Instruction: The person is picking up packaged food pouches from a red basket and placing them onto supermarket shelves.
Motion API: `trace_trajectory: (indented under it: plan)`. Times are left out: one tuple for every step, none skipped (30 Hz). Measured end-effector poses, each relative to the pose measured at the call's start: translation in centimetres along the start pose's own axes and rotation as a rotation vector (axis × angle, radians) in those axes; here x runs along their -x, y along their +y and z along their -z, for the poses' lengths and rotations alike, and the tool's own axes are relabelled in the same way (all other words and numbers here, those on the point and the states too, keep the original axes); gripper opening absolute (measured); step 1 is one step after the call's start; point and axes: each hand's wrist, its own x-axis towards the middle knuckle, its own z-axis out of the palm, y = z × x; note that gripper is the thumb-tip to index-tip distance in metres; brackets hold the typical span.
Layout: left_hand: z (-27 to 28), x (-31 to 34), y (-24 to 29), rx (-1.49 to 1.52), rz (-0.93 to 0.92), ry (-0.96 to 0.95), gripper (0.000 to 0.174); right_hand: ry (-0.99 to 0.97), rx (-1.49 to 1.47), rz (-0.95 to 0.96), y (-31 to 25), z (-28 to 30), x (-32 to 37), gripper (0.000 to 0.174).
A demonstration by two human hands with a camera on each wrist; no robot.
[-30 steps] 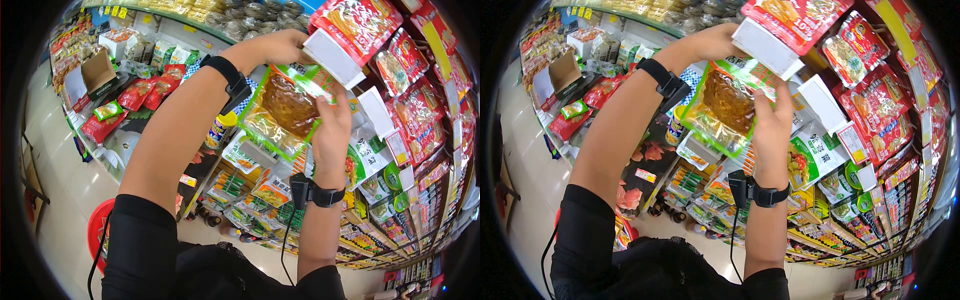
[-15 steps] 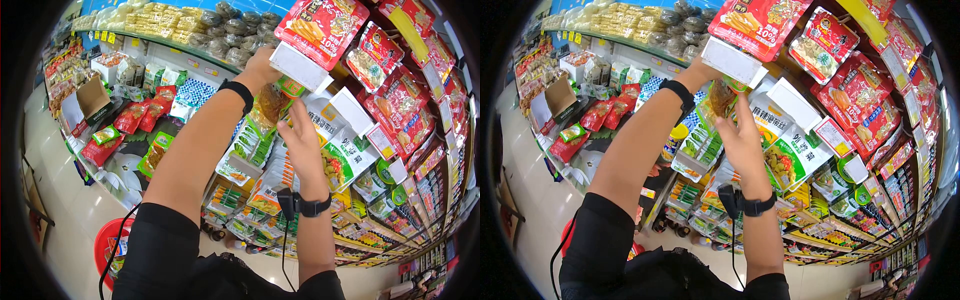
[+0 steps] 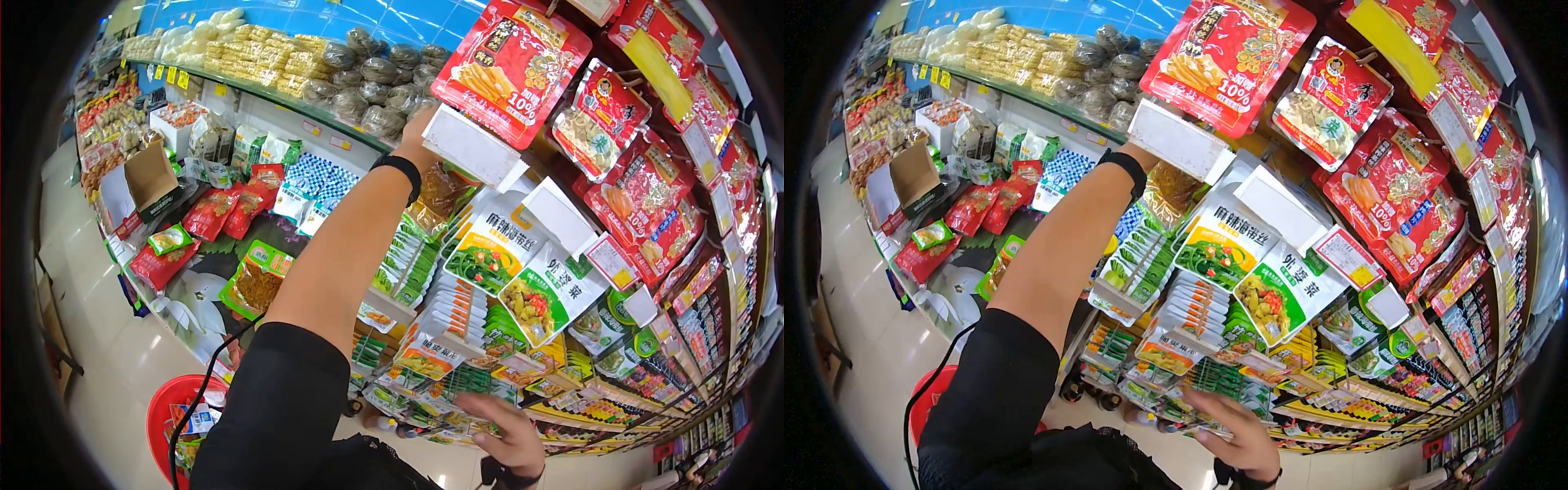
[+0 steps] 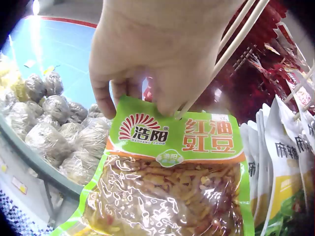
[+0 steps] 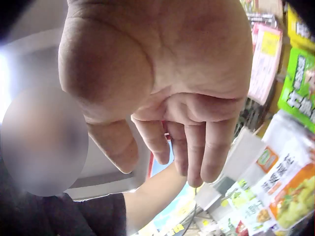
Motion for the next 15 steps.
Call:
trace_trajectory:
  plan:
    - [-0.3, 0.0, -0.3, 0.015, 0.000, 0.012, 0.034, 0.064, -0.025, -0.069, 0.6, -0.1, 1.5, 0.050]
    - [-0.6, -0.2, -0.5, 0.023, -0.006, 0.027, 0.034, 0.167, -0.069, -0.071, 1.2, -0.8, 2.9, 0.044]
    - [-0.9, -0.2, -0.7, 0.032, -0.009, 0.040, 0.034, 0.269, -0.114, -0.074, 1.8, -1.5, 4.4, 0.039]
    - [-1.3, -0.3, -0.9, 0.047, -0.015, 0.058, 0.034, 0.372, -0.159, -0.078, 2.3, -2.0, 5.5, 0.036]
    - [-1.6, -0.4, -1.1, 0.058, -0.018, 0.073, 0.033, 0.380, -0.185, -0.111, 2.9, -2.1, 6.5, 0.036]
    - [-1.8, -0.5, -1.2, 0.075, -0.024, 0.087, 0.033, 0.391, -0.212, -0.144, 3.3, -1.9, 7.3, 0.037]
    - [-1.9, -0.6, -1.3, 0.095, -0.032, 0.103, 0.033, 0.402, -0.239, -0.178, 3.7, -1.8, 8.1, 0.038]
    - [-2.1, -0.6, -1.4, 0.105, -0.041, 0.112, 0.033, 0.418, -0.216, -0.192, 4.3, -1.8, 8.7, 0.037]
    - [-2.1, -0.6, -1.6, 0.124, -0.046, 0.120, 0.033, 0.434, -0.193, -0.208, 4.7, -1.8, 8.9, 0.035]
    - [-2.1, -0.6, -1.7, 0.144, -0.053, 0.127, 0.033, 0.448, -0.171, -0.226, 5.0, -2.0, 9.1, 0.033]
    - [-2.1, -0.5, -1.9, 0.158, -0.058, 0.131, 0.033, 0.450, -0.142, -0.244, 5.2, -2.1, 9.4, 0.032]
    - [-2.2, -0.4, -2.1, 0.176, -0.060, 0.137, 0.033, 0.448, -0.111, -0.261, 5.1, -2.0, 9.3, 0.031]
    - [-2.3, -0.4, -2.3, 0.192, -0.065, 0.146, 0.033, 0.443, -0.078, -0.277, 5.1, -2.0, 9.2, 0.030]
    - [-2.4, -0.4, -2.4, 0.207, -0.073, 0.152, 0.033, 0.434, -0.074, -0.279, 5.2, -2.0, 9.3, 0.029]
    - [-2.5, -0.4, -2.6, 0.226, -0.076, 0.158, 0.033, 0.423, -0.070, -0.280, 5.3, -2.0, 9.2, 0.029]
